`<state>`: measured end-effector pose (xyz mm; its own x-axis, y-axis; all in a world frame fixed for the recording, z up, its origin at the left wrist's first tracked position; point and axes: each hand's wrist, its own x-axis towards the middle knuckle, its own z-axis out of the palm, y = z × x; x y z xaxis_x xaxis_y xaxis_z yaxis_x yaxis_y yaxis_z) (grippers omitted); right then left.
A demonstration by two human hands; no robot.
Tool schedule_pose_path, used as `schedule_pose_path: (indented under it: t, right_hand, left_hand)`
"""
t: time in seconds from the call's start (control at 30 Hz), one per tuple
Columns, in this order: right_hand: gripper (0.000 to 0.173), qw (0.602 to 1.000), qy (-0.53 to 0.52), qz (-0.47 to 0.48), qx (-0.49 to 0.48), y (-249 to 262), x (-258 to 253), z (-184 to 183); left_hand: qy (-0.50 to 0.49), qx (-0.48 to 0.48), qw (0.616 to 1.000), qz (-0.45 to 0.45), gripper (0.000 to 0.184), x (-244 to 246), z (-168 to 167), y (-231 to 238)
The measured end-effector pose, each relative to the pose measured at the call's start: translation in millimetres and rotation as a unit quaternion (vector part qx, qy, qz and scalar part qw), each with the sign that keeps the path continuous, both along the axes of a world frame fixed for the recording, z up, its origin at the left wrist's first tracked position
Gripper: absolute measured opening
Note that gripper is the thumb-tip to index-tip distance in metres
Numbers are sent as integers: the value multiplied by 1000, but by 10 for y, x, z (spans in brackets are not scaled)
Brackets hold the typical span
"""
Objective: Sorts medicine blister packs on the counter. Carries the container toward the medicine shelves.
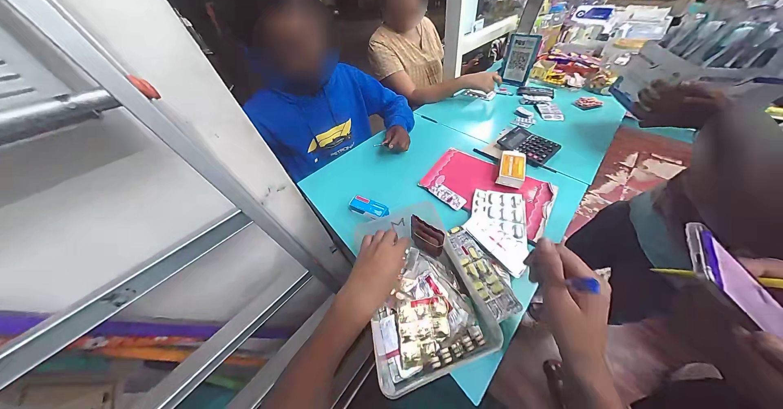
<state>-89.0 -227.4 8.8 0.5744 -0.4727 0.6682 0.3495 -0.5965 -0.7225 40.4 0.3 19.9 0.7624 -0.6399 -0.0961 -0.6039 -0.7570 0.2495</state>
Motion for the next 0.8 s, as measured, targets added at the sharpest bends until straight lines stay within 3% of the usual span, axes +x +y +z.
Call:
schedule_pose_path:
  t: [0.07, 0.1, 0.2, 0.3, 0.37, 0.47, 0.6, 0.7, 0.8]
  right_hand:
    - [39, 978, 136, -107, -121, -204, 7, -64]
    - [41, 961, 210, -116, -138, -257, 16, -87]
    - [57, 893, 420, -80, -138, -353, 80, -127]
    - [61, 842, 516, -56, -148, -361, 166, -163]
    - [62, 834, 529, -55, -148, -377, 213, -179]
    - [65, 854, 502, -47, -127, -483, 224, -202]
    - [65, 913, 394, -45, -97, -558, 77, -63]
    - [67, 937, 315, -26, -150, -384, -89, 182]
    - [65, 942, 278, 66, -179, -39, -73, 325]
  left_hand:
    - [53, 29, 998, -23, 36, 4, 5, 18]
    - [70, 49, 996, -30, 35, 14, 1, 18]
    - [74, 100, 992, -24, 32, 90, -15, -12]
    - [79, 143, 987, 6, 37, 170, 3, -69]
    - [80, 151, 985, 26, 40, 194, 26, -108]
    - [63, 109, 992, 22, 41, 160, 47, -65]
    - [99, -38, 990, -94, 37, -46, 79, 163]
    - [117, 58, 987, -93, 41, -216, 62, 145]
    - [20, 64, 998, 6, 41, -416, 117, 192]
